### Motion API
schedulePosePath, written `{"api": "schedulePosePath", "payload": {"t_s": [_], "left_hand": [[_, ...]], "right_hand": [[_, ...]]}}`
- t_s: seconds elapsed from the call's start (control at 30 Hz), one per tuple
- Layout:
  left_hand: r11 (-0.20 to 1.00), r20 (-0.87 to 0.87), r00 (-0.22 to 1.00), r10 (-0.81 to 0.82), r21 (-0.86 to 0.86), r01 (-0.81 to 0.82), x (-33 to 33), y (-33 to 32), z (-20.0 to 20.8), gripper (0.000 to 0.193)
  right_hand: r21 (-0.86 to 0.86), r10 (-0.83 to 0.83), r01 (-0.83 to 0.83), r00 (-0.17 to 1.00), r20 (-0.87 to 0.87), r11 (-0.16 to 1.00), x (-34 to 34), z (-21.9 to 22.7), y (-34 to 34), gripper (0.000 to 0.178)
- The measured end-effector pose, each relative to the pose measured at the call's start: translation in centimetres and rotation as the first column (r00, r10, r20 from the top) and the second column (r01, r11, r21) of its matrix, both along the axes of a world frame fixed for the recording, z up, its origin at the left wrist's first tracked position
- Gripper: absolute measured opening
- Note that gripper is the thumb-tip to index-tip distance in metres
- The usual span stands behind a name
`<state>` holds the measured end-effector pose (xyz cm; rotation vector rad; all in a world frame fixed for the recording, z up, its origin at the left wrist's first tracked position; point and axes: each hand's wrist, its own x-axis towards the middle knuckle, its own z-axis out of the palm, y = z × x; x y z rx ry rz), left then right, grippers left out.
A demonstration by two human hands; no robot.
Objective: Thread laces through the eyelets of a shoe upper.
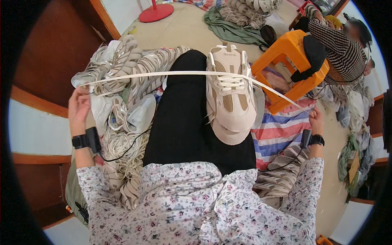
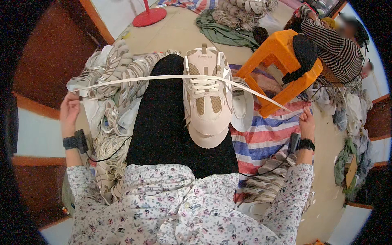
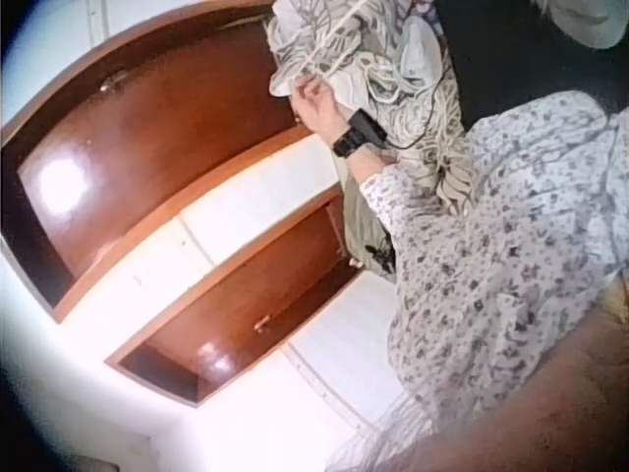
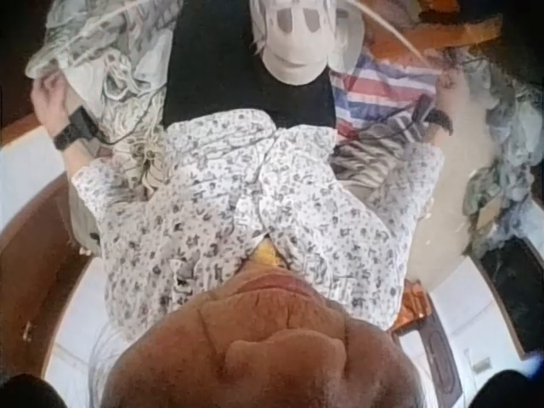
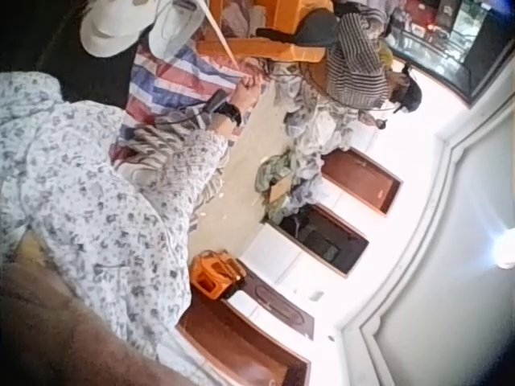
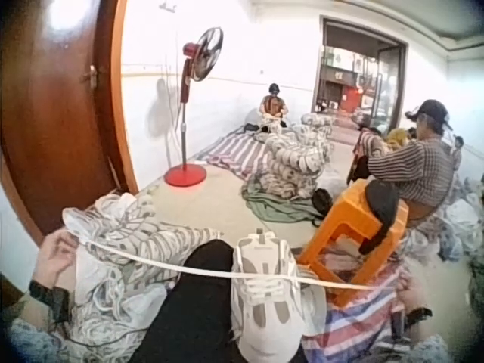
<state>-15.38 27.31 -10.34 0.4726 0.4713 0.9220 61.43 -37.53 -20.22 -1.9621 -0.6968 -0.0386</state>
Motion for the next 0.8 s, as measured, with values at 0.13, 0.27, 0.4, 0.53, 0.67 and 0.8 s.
{"api": "schedulePosePath", "payload": {"t_s": [0.13, 0.27, 0.4, 0.53, 0.67, 0.8], "left_hand": [[0.981, 0.085, 0.984, 0.154, 0.103, -0.163, -9.2, 0.4, 5.4, 0.024], [0.974, 0.214, 0.957, 0.196, 0.069, -0.215, -11.5, 1.8, 8.1, 0.029], [0.96, 0.337, 0.929, 0.152, 0.176, -0.22, -15.6, 2.5, 13.2, 0.041], [0.839, 0.127, 0.94, 0.317, 0.425, -0.34, -13.4, 2.8, 14.2, 0.034], [0.712, 0.029, 0.939, 0.342, 0.645, -0.279, -12.3, -0.7, 20.6, 0.044], [0.695, -0.221, 0.918, 0.33, 0.715, -0.077, -0.7, -2.1, 14.7, 0.04]], "right_hand": [[0.525, 0.184, 0.548, 0.558, -0.809, 0.651, -2.8, -0.7, -0.3, 0.022], [0.545, 0.069, 0.496, 0.694, -0.717, 0.676, -0.4, -0.2, -8.8, 0.028], [0.535, -0.036, 0.535, 0.729, -0.684, 0.654, 1.5, 1.1, -13.1, 0.024], [0.42, -0.05, 0.4, 0.77, -0.636, 0.815, -1.8, 1.8, -17.3, 0.028], [0.42, 0.143, 0.126, 0.821, -0.553, 0.899, -11.9, 3.5, 5.2, 0.015], [0.297, 0.323, -0.22, 0.874, -0.363, 0.929, -20.3, 8.7, 18.5, 0.017]]}}
